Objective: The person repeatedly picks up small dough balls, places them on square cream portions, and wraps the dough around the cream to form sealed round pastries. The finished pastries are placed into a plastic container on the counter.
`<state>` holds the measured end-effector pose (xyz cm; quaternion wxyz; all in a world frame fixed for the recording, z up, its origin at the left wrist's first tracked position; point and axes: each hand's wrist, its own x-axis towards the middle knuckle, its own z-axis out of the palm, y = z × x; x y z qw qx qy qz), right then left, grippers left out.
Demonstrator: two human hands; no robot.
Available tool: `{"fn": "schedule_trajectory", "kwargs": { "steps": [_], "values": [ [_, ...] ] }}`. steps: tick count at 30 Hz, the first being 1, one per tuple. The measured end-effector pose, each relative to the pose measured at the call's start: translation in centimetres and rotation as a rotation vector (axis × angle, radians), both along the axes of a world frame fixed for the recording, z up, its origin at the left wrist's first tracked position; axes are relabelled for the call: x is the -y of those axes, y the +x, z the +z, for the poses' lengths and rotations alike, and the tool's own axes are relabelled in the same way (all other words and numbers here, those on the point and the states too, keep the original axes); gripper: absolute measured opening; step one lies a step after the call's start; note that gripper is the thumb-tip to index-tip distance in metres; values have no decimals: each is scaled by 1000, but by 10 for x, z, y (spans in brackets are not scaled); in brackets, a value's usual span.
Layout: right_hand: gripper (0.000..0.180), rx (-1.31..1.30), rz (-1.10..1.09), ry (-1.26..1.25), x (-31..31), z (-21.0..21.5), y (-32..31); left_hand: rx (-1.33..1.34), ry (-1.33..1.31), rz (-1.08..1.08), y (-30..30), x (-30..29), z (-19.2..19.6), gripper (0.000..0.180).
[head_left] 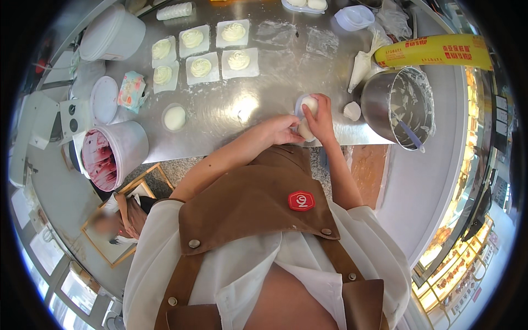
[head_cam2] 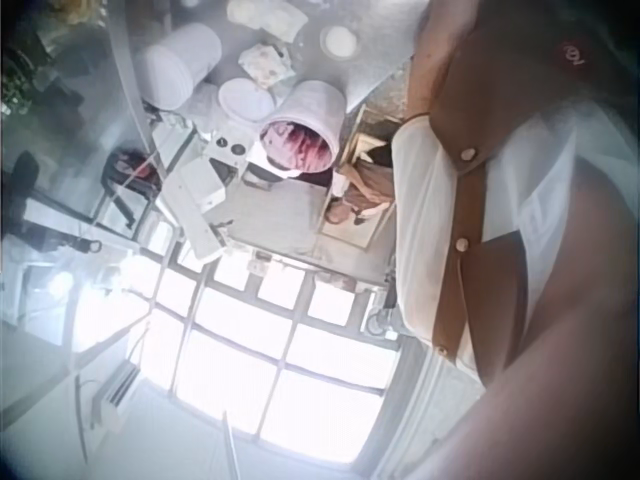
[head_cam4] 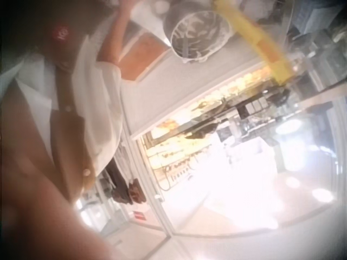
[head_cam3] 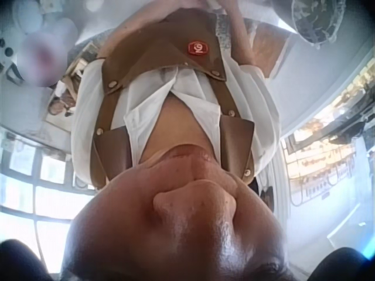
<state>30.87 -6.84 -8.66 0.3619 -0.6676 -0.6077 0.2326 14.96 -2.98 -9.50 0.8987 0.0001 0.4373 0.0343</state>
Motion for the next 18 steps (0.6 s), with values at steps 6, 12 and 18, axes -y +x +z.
{"fn": "schedule_trajectory", "kwargs": {
  "steps": [6, 12, 18],
  "values": [
    [38, 54, 44, 10, -1, 0, -1, -45, -17, -32, 9, 8, -11, 45],
    [33, 34, -32, 70, 0, -9, -6, -66, -49, 53, 14, 11, -17, 49],
    [34, 56, -38, 73, 1, -9, -6, -93, -44, 62, 14, 10, -8, 53]
  ]
}}
